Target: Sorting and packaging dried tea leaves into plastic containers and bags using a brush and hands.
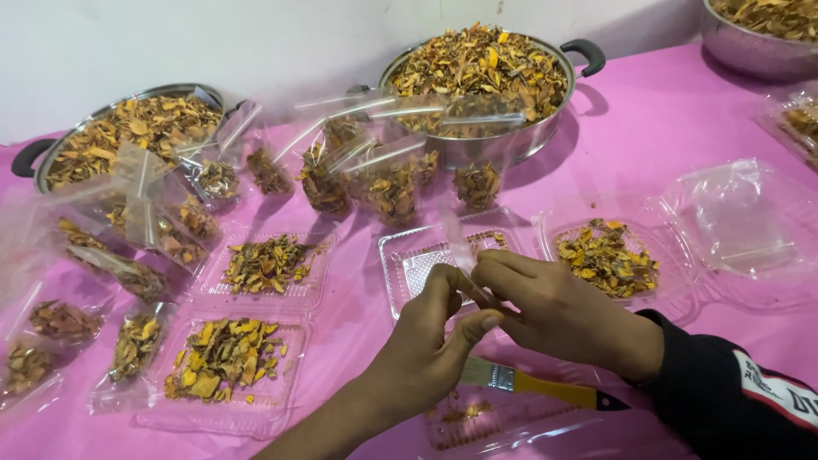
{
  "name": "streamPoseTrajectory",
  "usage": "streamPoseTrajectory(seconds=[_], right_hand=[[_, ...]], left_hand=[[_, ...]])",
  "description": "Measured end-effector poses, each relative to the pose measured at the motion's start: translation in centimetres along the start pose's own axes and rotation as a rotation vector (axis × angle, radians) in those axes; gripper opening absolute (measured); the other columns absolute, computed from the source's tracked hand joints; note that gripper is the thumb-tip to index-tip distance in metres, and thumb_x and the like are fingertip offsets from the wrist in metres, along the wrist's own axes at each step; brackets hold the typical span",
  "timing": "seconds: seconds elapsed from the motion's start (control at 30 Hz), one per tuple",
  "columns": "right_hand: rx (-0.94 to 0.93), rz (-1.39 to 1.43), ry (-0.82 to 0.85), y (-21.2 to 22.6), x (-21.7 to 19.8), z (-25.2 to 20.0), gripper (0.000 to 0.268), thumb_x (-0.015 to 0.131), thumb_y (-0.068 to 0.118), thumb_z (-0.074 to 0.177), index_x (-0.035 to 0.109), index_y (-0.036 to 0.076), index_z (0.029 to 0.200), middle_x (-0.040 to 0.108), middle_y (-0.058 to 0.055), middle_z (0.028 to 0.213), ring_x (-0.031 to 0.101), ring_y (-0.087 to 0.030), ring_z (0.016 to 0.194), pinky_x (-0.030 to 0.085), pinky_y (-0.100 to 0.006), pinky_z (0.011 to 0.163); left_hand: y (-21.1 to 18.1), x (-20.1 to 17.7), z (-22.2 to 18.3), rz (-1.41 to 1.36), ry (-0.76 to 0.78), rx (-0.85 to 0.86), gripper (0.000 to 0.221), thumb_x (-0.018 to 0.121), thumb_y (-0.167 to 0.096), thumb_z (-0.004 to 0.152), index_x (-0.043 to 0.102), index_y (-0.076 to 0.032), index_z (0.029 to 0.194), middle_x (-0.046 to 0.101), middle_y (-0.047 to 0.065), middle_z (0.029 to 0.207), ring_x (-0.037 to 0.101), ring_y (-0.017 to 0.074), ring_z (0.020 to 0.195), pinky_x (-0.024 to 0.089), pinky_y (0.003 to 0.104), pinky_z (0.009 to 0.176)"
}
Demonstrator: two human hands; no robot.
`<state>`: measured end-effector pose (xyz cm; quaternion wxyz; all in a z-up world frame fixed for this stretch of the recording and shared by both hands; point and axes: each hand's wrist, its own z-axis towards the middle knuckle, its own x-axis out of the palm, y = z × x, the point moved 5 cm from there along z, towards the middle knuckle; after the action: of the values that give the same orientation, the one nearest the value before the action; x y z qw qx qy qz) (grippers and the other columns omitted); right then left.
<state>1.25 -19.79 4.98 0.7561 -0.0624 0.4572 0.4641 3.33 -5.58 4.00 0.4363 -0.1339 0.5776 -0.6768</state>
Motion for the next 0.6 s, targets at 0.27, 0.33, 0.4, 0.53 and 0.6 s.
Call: streamPoseTrajectory(seconds=[0.27, 0.33, 0.4, 0.53, 0.6], right_hand=[[-0.074, -0.018, -0.013, 0.8, -0.6, 0.8, 0.012, 0.063, 0.003, 0.093, 0.051, 0.003, 0.093, 0.051, -0.008, 0.085, 0.053, -0.022, 0.071, 0.047, -0.033, 0.061], [-0.069, 0.035, 0.006, 1.1, -0.9, 0.8, 0.016, 0.067, 0.007, 0.092, 0.053, 0.002, 0.096, 0.055, -0.009, 0.088, 0.056, -0.022, 0.075, 0.051, -0.032, 0.063], [-0.019, 0.178, 0.08, 1.2, -1.5, 1.0, 0.021, 0.067, 0.016, 0.092, 0.053, 0.002, 0.1, 0.054, -0.009, 0.091, 0.057, -0.023, 0.08, 0.049, -0.032, 0.069], [0.044, 0.205, 0.111, 0.7, -2.4, 1.5, 0.024, 0.061, 0.029, 0.097, 0.056, 0.006, 0.099, 0.054, -0.006, 0.086, 0.056, -0.021, 0.074, 0.048, -0.033, 0.067], [0.056, 0.288, 0.118, 0.5, -2.5, 1.7, 0.026, 0.063, 0.032, 0.097, 0.057, 0.006, 0.098, 0.055, -0.005, 0.086, 0.055, -0.019, 0.075, 0.048, -0.033, 0.069]], left_hand=[[0.1, 0.0, -0.1, 0.006, 0.076, -0.019, 0.032, 0.044, -0.035, 0.106, 0.046, -0.005, 0.117, 0.053, 0.005, 0.098, 0.055, 0.0151, 0.086, 0.051, 0.032, 0.075], [0.2, 0.0, -0.3, 0.025, 0.105, -0.014, 0.033, 0.043, -0.035, 0.106, 0.046, -0.005, 0.119, 0.053, 0.004, 0.096, 0.053, 0.0137, 0.079, 0.05, 0.031, 0.069], [0.2, -0.4, -0.2, 0.146, 0.079, -0.007, 0.04, 0.04, -0.039, 0.106, 0.05, -0.003, 0.12, 0.058, 0.005, 0.087, 0.053, 0.0143, 0.07, 0.047, 0.032, 0.063], [0.3, -0.6, -0.2, 0.179, 0.102, -0.046, 0.05, 0.035, -0.046, 0.104, 0.051, -0.003, 0.123, 0.062, 0.009, 0.094, 0.061, 0.0199, 0.076, 0.05, 0.037, 0.068], [0.1, -0.5, -0.2, 0.196, 0.094, 0.053, 0.036, 0.038, -0.032, 0.108, 0.048, -0.002, 0.125, 0.06, 0.011, 0.091, 0.06, 0.0239, 0.078, 0.047, 0.039, 0.073]])
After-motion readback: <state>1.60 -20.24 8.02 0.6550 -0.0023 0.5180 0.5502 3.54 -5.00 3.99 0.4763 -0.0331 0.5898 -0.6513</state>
